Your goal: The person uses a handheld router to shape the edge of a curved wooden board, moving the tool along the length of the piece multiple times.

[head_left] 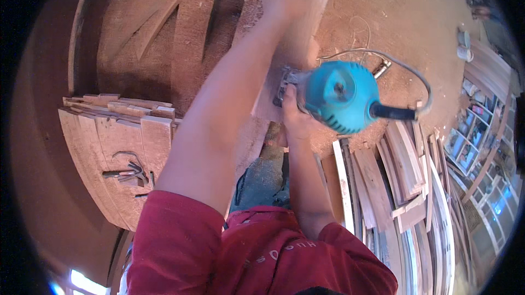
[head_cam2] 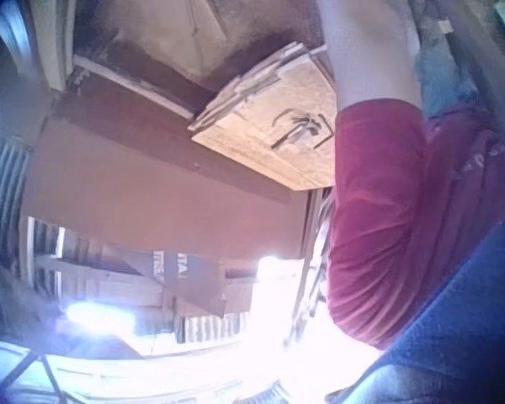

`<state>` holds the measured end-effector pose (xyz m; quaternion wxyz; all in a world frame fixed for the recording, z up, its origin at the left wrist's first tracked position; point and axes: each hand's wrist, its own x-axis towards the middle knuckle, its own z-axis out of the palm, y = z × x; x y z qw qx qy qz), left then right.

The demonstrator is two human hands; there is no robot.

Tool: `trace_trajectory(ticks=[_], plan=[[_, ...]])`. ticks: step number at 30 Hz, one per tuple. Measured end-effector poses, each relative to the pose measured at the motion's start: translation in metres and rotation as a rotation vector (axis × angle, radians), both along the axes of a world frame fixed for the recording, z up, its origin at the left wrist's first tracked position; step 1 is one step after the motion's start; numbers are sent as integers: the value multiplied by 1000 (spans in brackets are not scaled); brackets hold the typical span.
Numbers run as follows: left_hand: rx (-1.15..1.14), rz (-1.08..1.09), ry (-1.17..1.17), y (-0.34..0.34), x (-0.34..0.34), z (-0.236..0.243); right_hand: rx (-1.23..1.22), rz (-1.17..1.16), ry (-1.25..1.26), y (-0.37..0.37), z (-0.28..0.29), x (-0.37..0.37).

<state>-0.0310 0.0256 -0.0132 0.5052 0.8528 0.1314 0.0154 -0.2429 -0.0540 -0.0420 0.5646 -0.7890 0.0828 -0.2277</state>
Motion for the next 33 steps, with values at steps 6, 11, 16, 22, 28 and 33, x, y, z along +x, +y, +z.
trace_trajectory(ticks=[6, 11, 16, 22, 28, 33], plan=[[37, 18, -169, -1, 9, -26, 107, 116, -6, -20, -41, -14], [141, 22, -125, -4, 13, -52, 270, 128, 46, -17, -43, -20], [136, 9, -115, -6, 14, -40, 212, 96, 88, -21, -27, -16], [181, 4, -71, -3, 10, -44, 404, -33, 409, -6, 29, -3], [140, 18, -134, -6, 11, -42, -100, 95, 115, -16, -36, 27], [66, 30, -175, -12, 17, -51, -104, 89, -243, -39, -67, 68]])
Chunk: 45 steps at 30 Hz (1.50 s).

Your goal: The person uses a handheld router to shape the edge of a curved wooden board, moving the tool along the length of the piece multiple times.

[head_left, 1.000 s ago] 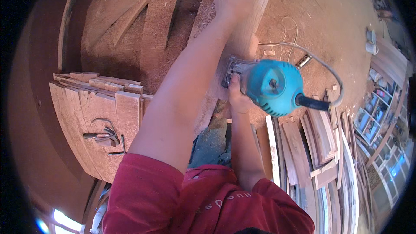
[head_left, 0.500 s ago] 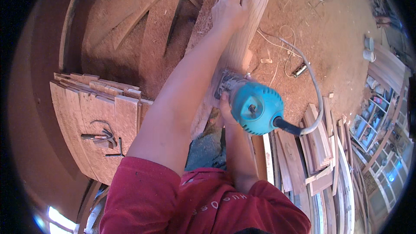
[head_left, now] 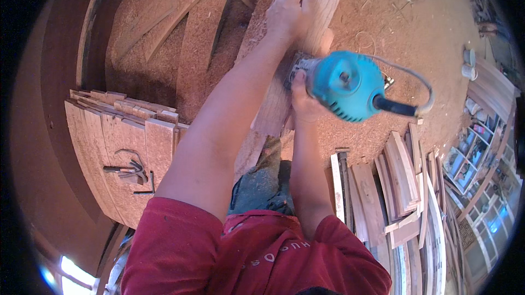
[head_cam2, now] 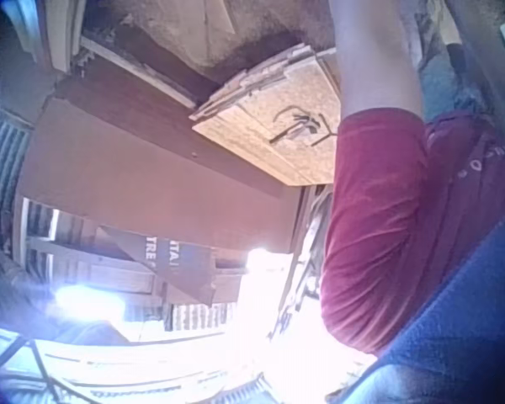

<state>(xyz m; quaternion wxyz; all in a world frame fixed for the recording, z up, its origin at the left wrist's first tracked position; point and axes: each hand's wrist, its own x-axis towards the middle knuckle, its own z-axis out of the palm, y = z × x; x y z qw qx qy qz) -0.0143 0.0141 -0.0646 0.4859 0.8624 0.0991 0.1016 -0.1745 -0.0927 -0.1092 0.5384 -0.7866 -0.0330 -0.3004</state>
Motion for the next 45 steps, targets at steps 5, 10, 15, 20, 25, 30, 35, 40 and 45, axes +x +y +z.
trace_trajectory(ticks=[5, 10, 15, 20, 25, 30, 35, 40, 45], plan=[[10, 0, 15, 8, 3, -14, 22, -152, -133, 28, 54, 54], [49, -15, 82, 8, 3, -8, -3, -114, -137, 15, 62, 89], [47, -21, 81, 7, -2, 1, -6, -111, -257, 8, 56, 137], [34, -35, 77, 7, -2, 3, 18, -137, -297, 2, 53, 177], [46, -39, 104, 7, -2, 4, 73, -112, -356, 4, 63, 207], [45, -33, 19, 9, -2, 3, 47, -140, -364, 1, 65, 234], [69, -35, 67, 8, -2, 6, -28, -148, -353, -6, 65, 258], [71, -39, 91, 6, -1, 6, 25, -154, -381, -7, 70, 285], [41, -46, 92, 8, -1, 10, 60, -154, -314, -6, 74, 304]])
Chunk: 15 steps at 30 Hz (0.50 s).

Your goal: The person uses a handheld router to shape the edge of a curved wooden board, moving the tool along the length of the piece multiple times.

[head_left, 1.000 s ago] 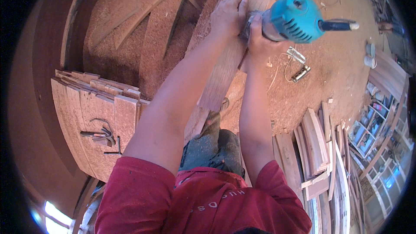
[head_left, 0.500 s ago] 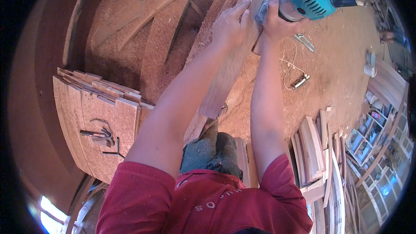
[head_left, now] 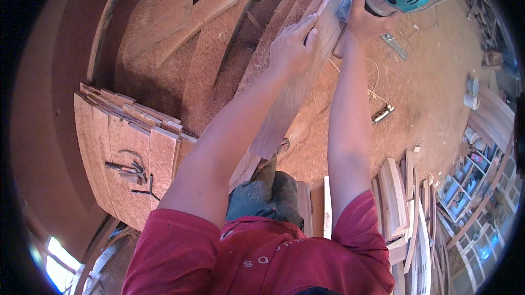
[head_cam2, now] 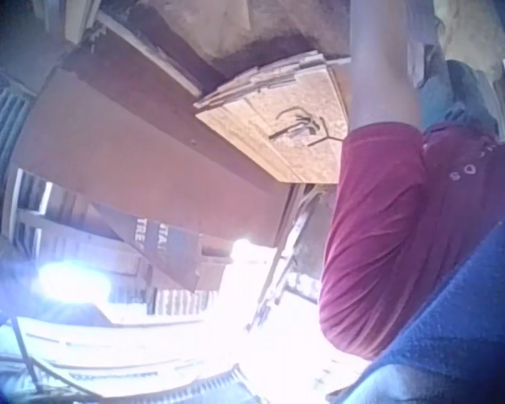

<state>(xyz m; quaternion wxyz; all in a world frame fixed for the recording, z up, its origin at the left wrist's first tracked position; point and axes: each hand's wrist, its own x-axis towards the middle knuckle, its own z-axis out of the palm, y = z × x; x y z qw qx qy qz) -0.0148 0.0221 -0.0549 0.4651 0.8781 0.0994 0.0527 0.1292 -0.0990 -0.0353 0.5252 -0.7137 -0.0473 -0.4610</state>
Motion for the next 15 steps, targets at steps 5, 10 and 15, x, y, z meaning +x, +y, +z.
trace_trajectory(ticks=[5, 10, 15], plan=[[56, 2, 6, 1, -2, 1, -92, -52, -85, -3, -6, 26], [42, -4, 5, -2, 3, 2, -141, -141, -122, -16, -17, 59], [53, -2, 27, 0, 2, 0, -162, -171, -83, -18, -22, 75]])
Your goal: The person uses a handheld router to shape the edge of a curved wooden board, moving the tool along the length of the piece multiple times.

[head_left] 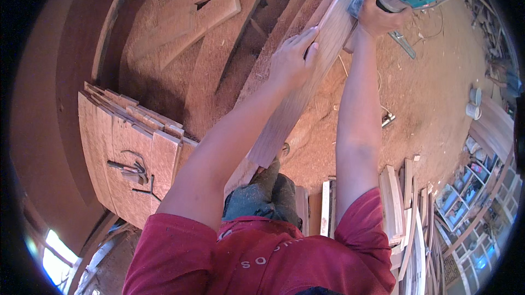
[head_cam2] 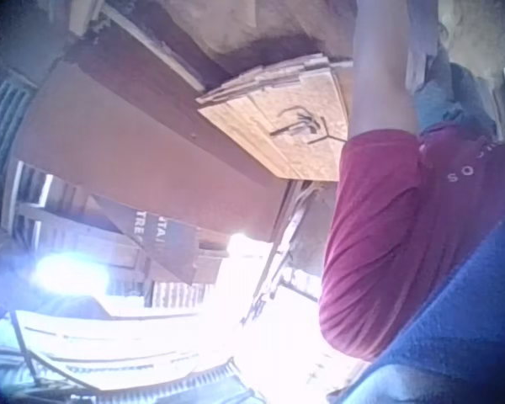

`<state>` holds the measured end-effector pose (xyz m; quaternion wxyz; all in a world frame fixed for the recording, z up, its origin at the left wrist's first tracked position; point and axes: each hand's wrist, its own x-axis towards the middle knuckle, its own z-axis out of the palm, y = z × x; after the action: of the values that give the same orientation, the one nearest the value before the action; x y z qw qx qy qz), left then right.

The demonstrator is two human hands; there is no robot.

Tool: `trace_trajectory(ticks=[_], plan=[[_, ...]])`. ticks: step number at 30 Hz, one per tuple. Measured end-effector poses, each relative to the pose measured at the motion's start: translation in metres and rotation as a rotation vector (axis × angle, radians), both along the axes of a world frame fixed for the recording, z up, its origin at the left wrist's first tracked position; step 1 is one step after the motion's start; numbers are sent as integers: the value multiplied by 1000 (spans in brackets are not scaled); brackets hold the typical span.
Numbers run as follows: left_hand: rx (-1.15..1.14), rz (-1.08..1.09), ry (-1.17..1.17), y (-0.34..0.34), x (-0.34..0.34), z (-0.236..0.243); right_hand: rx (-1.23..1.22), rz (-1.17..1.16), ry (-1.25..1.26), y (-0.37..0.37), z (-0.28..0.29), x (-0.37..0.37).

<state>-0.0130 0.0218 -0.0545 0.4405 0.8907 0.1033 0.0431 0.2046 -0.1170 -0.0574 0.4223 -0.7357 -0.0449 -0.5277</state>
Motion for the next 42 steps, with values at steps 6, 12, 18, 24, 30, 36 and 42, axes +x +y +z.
trace_trajectory(ticks=[6, 12, 18, 24, 30, 36, 42], plan=[[11, -9, 21, -1, 0, 4, -10, 32, -77, -1, 8, 24], [-4, -23, 4, 0, 3, 3, 1, -46, 15, -5, 5, 44], [22, -5, -45, 1, 3, -1, 59, -38, 112, -4, 7, 63], [28, -28, 34, 1, 5, 3, 66, -72, 65, -9, 5, 92], [15, -33, 16, 2, 4, 3, 49, -78, 44, -10, 6, 107], [14, -31, -15, 2, 6, 1, -28, -111, 18, -17, 7, 131], [26, -57, 10, 4, 7, 3, -5, -151, 117, -15, 4, 144]])
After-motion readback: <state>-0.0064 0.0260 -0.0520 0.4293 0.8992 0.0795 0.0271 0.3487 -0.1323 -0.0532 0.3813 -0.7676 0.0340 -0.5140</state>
